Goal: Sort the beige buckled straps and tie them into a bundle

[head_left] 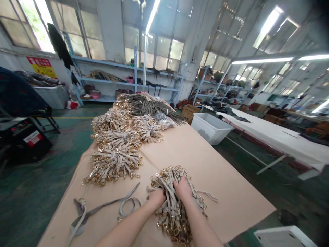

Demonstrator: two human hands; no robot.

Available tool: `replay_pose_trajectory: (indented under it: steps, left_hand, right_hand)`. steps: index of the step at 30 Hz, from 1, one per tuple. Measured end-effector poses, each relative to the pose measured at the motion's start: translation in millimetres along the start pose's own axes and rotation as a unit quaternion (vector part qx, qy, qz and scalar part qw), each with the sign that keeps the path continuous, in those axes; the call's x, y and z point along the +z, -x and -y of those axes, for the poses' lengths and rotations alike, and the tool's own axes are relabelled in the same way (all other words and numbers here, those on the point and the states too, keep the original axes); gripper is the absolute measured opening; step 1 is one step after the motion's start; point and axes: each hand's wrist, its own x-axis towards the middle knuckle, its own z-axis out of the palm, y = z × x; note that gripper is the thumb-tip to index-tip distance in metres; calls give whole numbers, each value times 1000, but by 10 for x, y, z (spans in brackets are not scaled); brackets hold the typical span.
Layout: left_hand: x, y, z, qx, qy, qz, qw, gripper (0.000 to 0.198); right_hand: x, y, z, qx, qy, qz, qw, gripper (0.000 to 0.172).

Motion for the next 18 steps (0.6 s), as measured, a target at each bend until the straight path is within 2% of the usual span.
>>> replay_pose_trajectory:
  steps: [4, 11, 15, 18]
  left_hand:
    - [-99, 248, -16, 8, -10, -54, 998, 32]
    - [-278, 567, -75, 51, 16, -78, 996, 30]
    - [-339, 665, -171, 70, 31, -87, 993, 32]
    - [-370, 647, -319, 90, 21, -102, 991, 27]
  right_hand:
    - [-26, 76, -18, -3, -2, -1, 1000, 65]
    - [-67, 202, -41, -2, -13, -8, 1000, 64]
    - [-79, 239, -53, -2, -19, -10, 1000, 63]
    - [-85, 236, -69, -1, -25, -8, 1000, 61]
